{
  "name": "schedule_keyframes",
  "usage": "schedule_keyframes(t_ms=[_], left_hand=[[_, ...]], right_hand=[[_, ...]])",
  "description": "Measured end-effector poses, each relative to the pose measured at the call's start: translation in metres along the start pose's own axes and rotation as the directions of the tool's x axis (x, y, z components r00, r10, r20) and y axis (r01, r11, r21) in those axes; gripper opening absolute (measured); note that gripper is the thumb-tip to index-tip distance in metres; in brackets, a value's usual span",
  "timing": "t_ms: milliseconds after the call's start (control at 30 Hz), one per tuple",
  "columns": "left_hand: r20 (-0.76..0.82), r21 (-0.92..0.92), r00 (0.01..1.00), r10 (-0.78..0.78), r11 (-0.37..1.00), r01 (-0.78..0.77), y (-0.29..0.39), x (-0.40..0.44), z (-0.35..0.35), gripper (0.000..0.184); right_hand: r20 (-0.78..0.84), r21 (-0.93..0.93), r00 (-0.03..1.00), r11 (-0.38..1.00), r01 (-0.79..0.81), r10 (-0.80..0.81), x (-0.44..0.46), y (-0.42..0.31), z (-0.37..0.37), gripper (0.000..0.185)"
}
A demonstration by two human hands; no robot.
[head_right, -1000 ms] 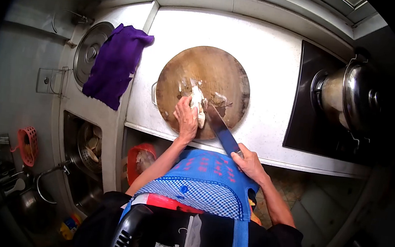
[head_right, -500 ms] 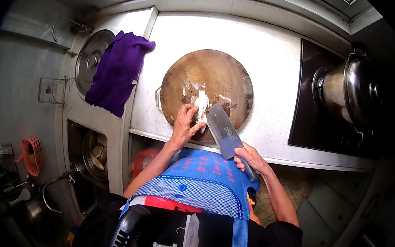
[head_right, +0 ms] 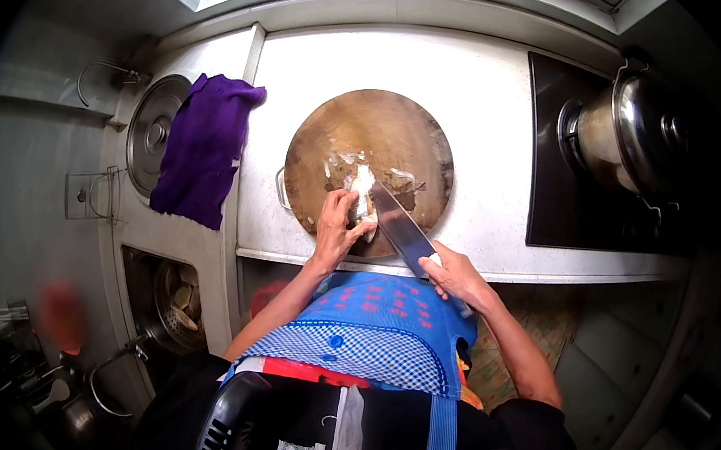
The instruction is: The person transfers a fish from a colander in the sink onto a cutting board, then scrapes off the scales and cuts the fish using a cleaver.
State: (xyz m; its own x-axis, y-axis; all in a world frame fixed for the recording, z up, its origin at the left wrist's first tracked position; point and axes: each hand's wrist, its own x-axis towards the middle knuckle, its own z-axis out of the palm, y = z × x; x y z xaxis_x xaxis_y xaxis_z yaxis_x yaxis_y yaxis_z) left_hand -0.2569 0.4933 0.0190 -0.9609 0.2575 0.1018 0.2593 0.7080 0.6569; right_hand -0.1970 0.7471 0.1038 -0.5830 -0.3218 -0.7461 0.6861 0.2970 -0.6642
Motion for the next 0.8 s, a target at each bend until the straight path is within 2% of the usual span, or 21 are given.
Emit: schedule_keyframes(t_ms=[33,67,100,133,167,200,267,300,467,533,633,767,800], left_hand=[[0.005,-0.005,1.0,0.008,1.0,-0.008,0.002,0.002,-0.001,0.065],[0.021,-0.018,1.0,-0.017,1.0,0.017,0.003,0.003,-0.001,0.066],[0.036,-0.028,0.998,-0.042,0.999,0.043,0.003,0.004,-0.002,0.067],[0.041,-0.03,0.998,-0.036,0.999,0.037,0.004,0.005,-0.003,0.067],[0.05,-0.026,0.997,-0.056,0.998,0.057,0.005,0.006,-0.004,0.07],[0.059,-0.022,0.995,-0.075,0.997,0.077,0.006,0.008,-0.004,0.073],[0.084,-0.006,0.99,-0.112,0.994,0.113,0.007,0.009,-0.003,0.074],[0.104,0.013,0.982,-0.16,0.987,0.159,0.007,0.008,-0.003,0.075],[0.07,-0.031,0.979,-0.191,0.981,0.193,0.011,0.008,-0.003,0.076],[0.067,-0.052,0.978,-0.197,0.978,0.201,0.012,0.01,-0.003,0.075],[0.09,-0.044,0.971,-0.222,0.973,0.226,0.009,0.01,-0.003,0.076],[0.132,-0.018,0.955,-0.264,0.963,0.268,0.008,0.011,-0.003,0.076],[0.145,-0.007,0.953,-0.267,0.963,0.271,0.009,0.012,-0.004,0.076]], right_hand=[[-0.076,-0.11,0.997,0.994,0.007,-0.015,-0.002,-0.003,0.004,0.028],[-0.084,-0.106,0.996,0.994,0.005,-0.014,-0.001,0.002,0.009,0.028],[-0.174,-0.353,0.965,0.927,0.125,-0.197,0.002,0.011,0.014,0.028],[-0.213,-0.585,0.898,0.786,0.199,-0.386,0.001,0.008,0.02,0.027],[-0.252,-0.596,0.908,0.793,0.128,-0.336,-0.005,-0.003,0.027,0.026],[-0.261,-0.591,0.906,0.797,0.124,-0.334,-0.003,-0.001,0.032,0.026],[-0.282,-0.711,0.833,0.687,0.152,-0.476,-0.001,0.003,0.044,0.027],[-0.301,-0.768,0.821,0.633,0.093,-0.485,-0.004,0.003,0.053,0.026],[-0.339,-0.844,0.762,0.536,0.013,-0.552,0.004,0.019,0.072,0.029],[-0.348,-0.897,0.688,0.44,-0.046,-0.637,0.008,0.025,0.074,0.033],[-0.345,-0.904,0.678,0.425,-0.053,-0.65,0.01,0.033,0.075,0.034],[-0.383,-0.871,0.69,0.488,-0.048,-0.615,0.008,0.038,0.08,0.042],[-0.413,-0.828,0.694,0.561,-0.016,-0.589,0.005,0.037,0.082,0.041]])
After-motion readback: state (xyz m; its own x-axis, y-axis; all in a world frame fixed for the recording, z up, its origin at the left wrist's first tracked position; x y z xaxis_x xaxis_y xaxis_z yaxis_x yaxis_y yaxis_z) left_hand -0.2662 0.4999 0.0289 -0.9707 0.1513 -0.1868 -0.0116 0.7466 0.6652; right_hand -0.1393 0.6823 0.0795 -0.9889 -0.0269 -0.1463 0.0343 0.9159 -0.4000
